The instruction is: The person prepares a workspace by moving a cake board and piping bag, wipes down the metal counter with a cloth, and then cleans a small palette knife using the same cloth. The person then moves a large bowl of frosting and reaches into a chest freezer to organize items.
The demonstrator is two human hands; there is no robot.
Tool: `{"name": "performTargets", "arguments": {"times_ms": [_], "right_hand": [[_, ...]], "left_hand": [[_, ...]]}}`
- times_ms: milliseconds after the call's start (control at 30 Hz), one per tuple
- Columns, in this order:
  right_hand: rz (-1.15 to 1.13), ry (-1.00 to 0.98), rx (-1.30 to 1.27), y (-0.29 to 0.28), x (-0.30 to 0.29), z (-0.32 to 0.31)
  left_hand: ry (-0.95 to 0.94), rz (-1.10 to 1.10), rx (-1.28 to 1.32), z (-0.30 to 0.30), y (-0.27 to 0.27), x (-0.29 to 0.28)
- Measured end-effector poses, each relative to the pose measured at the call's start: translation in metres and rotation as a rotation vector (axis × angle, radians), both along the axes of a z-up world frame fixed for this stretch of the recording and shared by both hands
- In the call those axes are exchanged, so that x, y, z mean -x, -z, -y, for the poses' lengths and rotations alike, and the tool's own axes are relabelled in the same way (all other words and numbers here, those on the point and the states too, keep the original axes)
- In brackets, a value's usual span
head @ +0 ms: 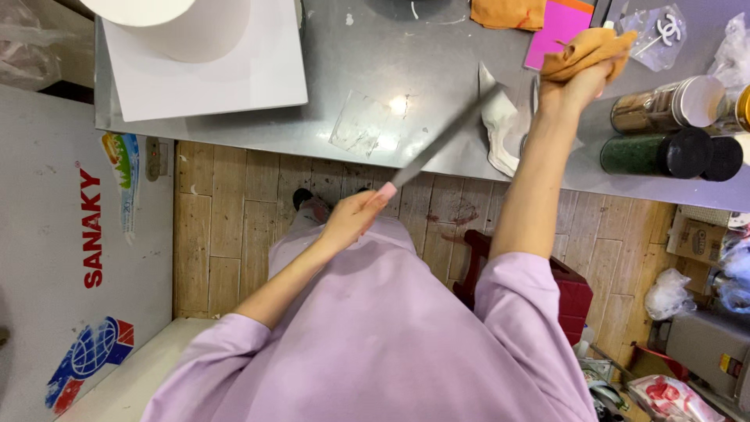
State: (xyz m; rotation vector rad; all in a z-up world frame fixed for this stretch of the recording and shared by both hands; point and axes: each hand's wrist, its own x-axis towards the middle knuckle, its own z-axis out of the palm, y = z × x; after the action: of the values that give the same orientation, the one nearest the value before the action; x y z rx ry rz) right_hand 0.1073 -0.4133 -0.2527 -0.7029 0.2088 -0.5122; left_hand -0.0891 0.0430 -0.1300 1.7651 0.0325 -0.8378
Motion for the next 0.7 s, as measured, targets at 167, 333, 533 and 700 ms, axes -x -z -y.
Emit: {"name": "performTargets", "arguments": {"times_ms": [167,333,533,700], "right_hand": [[-0.123,-0.047,-0.141,0.012,0.078,-0.154],[-0.43,-0.281,-0.395,-0.002,0.106,-0.24],[-0.458,-0.101,-0.308,0.077,0.037,-0.184],[-0.316,-0.02,-0.173,0.063,0.004,-0.079]], "left_hand": [[-0.138,0.264,0.147,0.013,0.012,-0.02],[0.025,0.945,-0.319,0.048,0.042,-0.042],[0.167,1.029,-0.612,0.056,0.05,-0.028],[0.191,0.894,-0.452,0.027,0.032,0.012]]}}
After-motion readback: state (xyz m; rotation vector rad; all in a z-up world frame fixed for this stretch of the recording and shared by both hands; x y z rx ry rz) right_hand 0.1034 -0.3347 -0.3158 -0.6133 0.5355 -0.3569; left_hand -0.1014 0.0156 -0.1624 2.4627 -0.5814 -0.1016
